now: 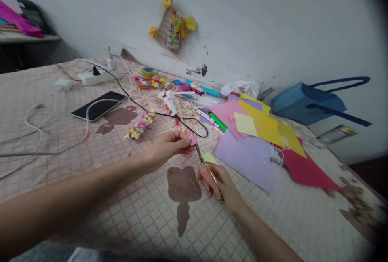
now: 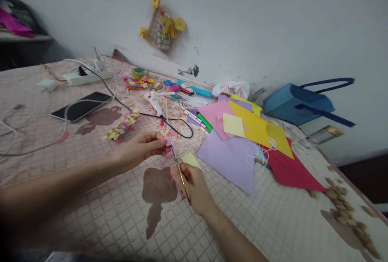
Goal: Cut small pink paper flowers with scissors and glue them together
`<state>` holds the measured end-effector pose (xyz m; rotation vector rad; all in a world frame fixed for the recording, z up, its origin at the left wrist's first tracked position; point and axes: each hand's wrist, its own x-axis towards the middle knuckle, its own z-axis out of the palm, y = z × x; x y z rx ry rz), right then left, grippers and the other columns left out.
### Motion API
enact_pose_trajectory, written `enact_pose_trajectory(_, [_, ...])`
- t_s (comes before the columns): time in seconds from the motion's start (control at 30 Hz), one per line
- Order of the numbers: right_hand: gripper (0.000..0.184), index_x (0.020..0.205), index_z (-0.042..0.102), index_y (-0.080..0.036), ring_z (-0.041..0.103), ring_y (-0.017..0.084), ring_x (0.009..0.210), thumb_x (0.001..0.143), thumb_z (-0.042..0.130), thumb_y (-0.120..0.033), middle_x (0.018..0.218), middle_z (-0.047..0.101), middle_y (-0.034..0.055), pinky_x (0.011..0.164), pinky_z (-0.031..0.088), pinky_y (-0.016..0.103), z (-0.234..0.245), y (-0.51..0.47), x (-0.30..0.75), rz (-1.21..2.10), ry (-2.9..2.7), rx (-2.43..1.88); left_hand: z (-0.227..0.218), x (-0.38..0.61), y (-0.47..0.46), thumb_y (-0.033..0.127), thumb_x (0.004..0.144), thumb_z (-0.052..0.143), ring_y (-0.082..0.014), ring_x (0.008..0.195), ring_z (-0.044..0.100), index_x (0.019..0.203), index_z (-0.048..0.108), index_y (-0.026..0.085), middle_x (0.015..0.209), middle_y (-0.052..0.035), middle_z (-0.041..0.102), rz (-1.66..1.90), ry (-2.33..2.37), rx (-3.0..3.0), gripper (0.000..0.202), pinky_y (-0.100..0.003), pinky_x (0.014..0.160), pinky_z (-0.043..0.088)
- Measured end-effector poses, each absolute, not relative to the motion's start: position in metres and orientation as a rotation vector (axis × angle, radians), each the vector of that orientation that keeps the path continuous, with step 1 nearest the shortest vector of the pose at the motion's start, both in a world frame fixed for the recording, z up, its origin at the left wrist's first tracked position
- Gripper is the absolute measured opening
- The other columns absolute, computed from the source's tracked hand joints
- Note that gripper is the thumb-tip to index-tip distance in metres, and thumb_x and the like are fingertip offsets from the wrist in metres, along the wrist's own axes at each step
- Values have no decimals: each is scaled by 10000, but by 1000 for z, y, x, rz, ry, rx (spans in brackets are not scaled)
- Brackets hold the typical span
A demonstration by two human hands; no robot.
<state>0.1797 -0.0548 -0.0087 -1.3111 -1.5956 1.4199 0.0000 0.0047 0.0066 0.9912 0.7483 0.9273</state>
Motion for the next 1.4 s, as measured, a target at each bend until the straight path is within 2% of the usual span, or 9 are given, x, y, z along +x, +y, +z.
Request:
enact_pose_trajectory(0.83, [433, 625, 487, -166, 326, 61, 341, 808, 431, -555, 410, 353, -75, 346, 260, 178, -13, -53, 180, 1371, -1578, -1390, 6, 1, 4, 280, 723, 649, -107, 686, 582, 708, 533, 116, 716, -12, 591, 938, 733, 1010, 201, -284, 736, 436])
enact_pose_trajectory(1.27, [401, 607, 478, -167, 335, 52, 319, 805, 457, -515, 404, 371, -76, 329, 260, 165, -13, -53, 180, 1345, -1565, -1421, 7, 0, 6, 263, 759, 609, -119, 718, 595, 721, 521, 117, 760, -34, 617, 910, 701, 1045, 174, -302, 762, 443])
enact_pose_trajectory(1.4, [408, 622, 499, -157, 321, 46, 316, 791, 461, -526, 409, 368, -78, 326, 248, 166, -10, -49, 180, 1378, -1476, -1391, 5, -1, 7, 271, 779, 581, -120, 728, 589, 743, 525, 115, 766, -38, 621, 895, 729, 1217, 169, -286, 728, 452])
